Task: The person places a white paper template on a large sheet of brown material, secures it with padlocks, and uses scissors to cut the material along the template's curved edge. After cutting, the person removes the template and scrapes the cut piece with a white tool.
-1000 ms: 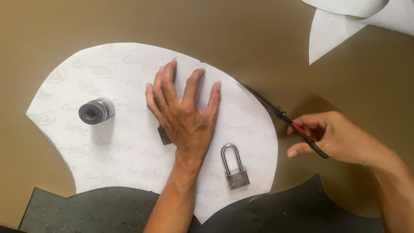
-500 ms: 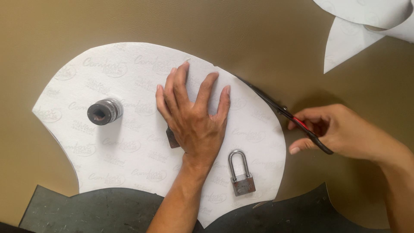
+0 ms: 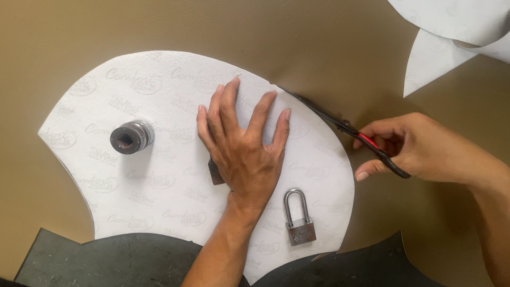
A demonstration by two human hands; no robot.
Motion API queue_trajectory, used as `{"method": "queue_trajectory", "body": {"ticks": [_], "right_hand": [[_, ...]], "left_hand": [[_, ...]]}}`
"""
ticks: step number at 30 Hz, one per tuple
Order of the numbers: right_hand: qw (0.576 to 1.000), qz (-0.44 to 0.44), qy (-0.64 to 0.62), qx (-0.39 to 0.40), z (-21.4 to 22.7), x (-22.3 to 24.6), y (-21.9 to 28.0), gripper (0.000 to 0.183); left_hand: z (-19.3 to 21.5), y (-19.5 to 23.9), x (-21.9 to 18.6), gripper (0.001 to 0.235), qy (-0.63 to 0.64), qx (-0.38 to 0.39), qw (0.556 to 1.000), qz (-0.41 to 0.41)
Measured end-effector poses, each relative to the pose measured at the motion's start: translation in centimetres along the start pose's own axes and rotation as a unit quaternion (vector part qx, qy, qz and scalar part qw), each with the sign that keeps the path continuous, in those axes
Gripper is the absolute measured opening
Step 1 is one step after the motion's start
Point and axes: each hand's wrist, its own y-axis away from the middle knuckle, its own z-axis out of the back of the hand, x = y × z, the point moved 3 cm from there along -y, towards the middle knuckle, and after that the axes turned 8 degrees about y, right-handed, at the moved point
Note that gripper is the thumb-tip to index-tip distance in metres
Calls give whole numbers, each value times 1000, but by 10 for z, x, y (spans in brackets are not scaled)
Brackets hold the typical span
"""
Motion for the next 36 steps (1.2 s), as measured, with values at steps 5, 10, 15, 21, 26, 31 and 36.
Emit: {"method": "queue_trajectory", "body": {"ticks": [5,10,15,21,26,31,36], "right_hand": [[1000,5,6,-7,-1,-2,-5,49],[991,126,-20,-33,2,1,-6,50],[999,9,33,-15,3,-3,-7,53],[997,42,67,1,15,-6,-15,53],[989,52,136,25,34,-9,-35,57],[979,11,200,44,56,-3,-42,58],[963,-18,264,57,62,7,-42,59]], "left_hand": [[-1,1,2,32,1,-3,1000,2],[-1,-1,2,32,4,0,1000,5],[0,1,2,32,0,0,1000,1],[0,0,1,33,1,-2,1000,-2],[0,0,3,40,-1,-4,1000,6],[-1,-1,3,48,1,-3,1000,13],[0,-1,4,49,4,-5,1000,12]]}}
